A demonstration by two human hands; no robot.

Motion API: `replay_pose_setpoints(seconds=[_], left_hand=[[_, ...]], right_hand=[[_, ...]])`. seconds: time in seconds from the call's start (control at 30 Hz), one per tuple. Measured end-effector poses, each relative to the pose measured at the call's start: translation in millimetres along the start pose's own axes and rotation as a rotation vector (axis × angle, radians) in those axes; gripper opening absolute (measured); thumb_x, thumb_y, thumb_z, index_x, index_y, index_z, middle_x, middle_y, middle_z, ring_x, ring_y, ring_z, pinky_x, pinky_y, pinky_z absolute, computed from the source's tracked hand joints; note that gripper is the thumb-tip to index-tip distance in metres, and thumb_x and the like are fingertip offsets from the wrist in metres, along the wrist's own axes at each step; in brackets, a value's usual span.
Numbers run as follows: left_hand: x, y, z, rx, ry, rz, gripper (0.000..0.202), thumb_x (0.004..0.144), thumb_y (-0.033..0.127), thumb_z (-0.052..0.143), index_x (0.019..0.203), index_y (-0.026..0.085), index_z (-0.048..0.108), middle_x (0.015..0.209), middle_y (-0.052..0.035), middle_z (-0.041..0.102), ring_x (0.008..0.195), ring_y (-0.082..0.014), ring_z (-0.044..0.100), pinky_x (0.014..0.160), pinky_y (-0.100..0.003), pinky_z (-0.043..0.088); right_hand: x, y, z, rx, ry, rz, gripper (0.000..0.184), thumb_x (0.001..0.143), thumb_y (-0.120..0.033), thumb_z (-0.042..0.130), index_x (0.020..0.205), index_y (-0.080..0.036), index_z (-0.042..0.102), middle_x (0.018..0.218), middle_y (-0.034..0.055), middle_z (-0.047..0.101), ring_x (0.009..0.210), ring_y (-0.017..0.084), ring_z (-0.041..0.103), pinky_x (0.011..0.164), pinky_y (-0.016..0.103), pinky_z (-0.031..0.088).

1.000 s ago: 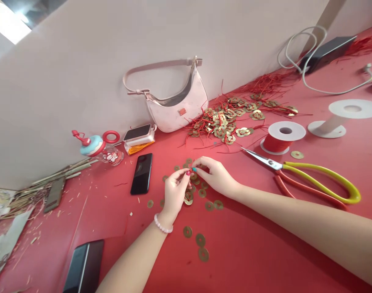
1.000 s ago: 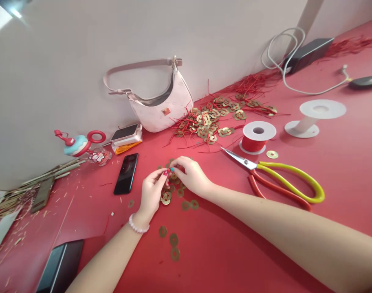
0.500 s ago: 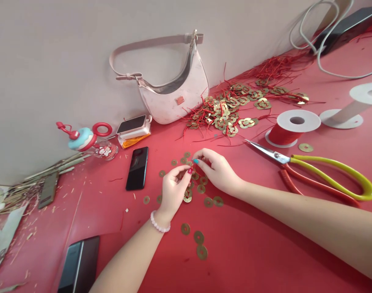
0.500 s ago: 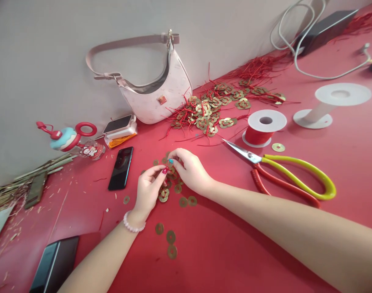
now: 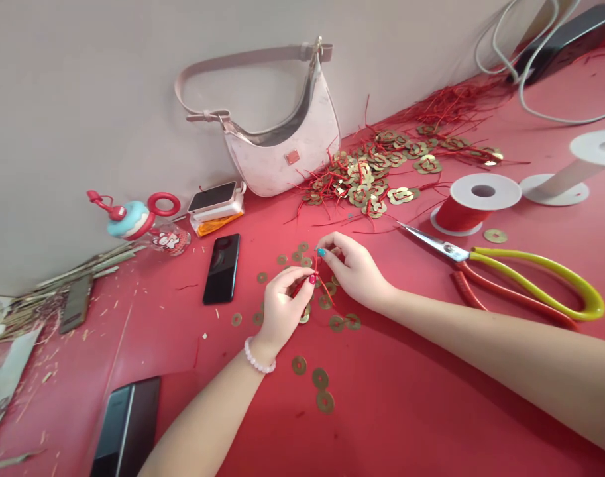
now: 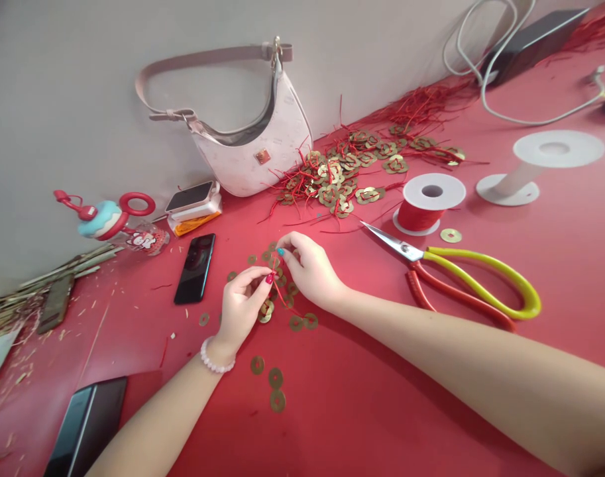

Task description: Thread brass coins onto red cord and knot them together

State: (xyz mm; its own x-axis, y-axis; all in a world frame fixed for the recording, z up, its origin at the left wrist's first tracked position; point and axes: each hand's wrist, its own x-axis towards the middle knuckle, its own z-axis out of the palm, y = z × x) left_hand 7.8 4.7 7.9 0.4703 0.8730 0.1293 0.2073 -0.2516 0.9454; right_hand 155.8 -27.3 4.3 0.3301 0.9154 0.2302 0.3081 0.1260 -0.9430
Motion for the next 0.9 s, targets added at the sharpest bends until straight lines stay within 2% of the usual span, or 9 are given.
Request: replay_pose_setpoints(seconds=[0.2,0.3,0.37,0.5,0.63,0.7,0.83,0.9], left_hand=[[-1,-2,1.4,-0.09,0.022,-0.101,0.014,0.075,0.029,0.061,0.083,0.018,0.066,0.075,-0.0036,0.064,0.062,-0.0108,0.057,0.057,-0.02,0.046],[0,-2,1.5,-0.12,0.029,-0.108,0.015,0.075,0.03,0.062,0.083,0.018,0.064,0.074,-0.0034,0.064,0.062,-0.0103,0.057,0.056,-0.019,0.046],[0,-2,1.2,-0.125,0.037,-0.102,0.016,0.075,0.031,0.062,0.083,0.018,0.063,0.075,-0.003,0.063,0.063,-0.0099,0.058,0.055,-0.018,0.046],[0,-4,0.3,-0.123,0.051,-0.095,0.016,0.075,0.031,0.061,0.085,0.018,0.062,0.074,-0.0024,0.062,0.061,-0.0092,0.057,0.054,-0.017,0.046],[0,-5,-0.3,-0.144,0.041,-0.106,0.019,0.076,0.032,0.061,0.086,0.016,0.06,0.073,-0.0023,0.059,0.06,-0.0098,0.056,0.051,-0.017,0.046],[0,-4,-0.1,-0.134,0.04,-0.104,0.019,0.076,0.031,0.06,0.088,0.016,0.059,0.072,-0.0017,0.058,0.059,-0.009,0.055,0.05,-0.017,0.045],[1,-4,0.5,-0.143,0.073,-0.064,0.015,0.076,0.027,0.06,0.086,0.016,0.058,0.08,-0.0033,0.06,0.07,-0.0104,0.057,0.062,-0.018,0.047],[2,-4,0.6,-0.16,0.088,-0.071,0.015,0.076,0.027,0.06,0.086,0.016,0.058,0.078,-0.0026,0.059,0.069,-0.0101,0.056,0.062,-0.019,0.047]], right_hand=[[0,1,1,-0.027,0.001,0.002,0.009,0.076,-0.013,0.043,0.076,-0.019,0.049,0.074,0.0004,0.057,0.066,0.012,0.051,0.062,0.025,0.043],[0,3,2,-0.05,-0.024,0.002,0.01,0.076,-0.012,0.043,0.078,-0.019,0.05,0.076,0.0008,0.056,0.068,0.012,0.052,0.064,0.026,0.043],[0,3,2,-0.082,-0.015,-0.044,0.011,0.077,-0.012,0.043,0.081,-0.02,0.049,0.08,0.0021,0.056,0.075,0.014,0.052,0.068,0.027,0.043],[-4,-3,-2,-0.134,0.042,-0.228,0.008,0.081,-0.017,0.042,0.086,-0.02,0.047,0.091,0.0053,0.054,0.089,0.018,0.05,0.08,0.033,0.041],[-8,-8,-5,-0.141,-0.133,-0.37,0.007,0.083,-0.025,0.045,0.078,-0.02,0.048,0.087,0.0054,0.054,0.087,0.018,0.048,0.081,0.035,0.04],[-9,-7,-4,-0.167,-0.173,-0.4,0.005,0.08,-0.021,0.047,0.076,-0.02,0.05,0.089,0.006,0.055,0.086,0.018,0.048,0.079,0.034,0.041],[-9,-4,-1,-0.185,-0.148,-0.406,0.011,0.081,-0.014,0.043,0.076,-0.019,0.051,0.088,0.0065,0.055,0.083,0.017,0.048,0.076,0.032,0.041],[-8,-3,-1,-0.181,-0.141,-0.416,0.011,0.081,-0.013,0.043,0.075,-0.018,0.051,0.086,0.0063,0.055,0.081,0.016,0.047,0.074,0.032,0.042]])
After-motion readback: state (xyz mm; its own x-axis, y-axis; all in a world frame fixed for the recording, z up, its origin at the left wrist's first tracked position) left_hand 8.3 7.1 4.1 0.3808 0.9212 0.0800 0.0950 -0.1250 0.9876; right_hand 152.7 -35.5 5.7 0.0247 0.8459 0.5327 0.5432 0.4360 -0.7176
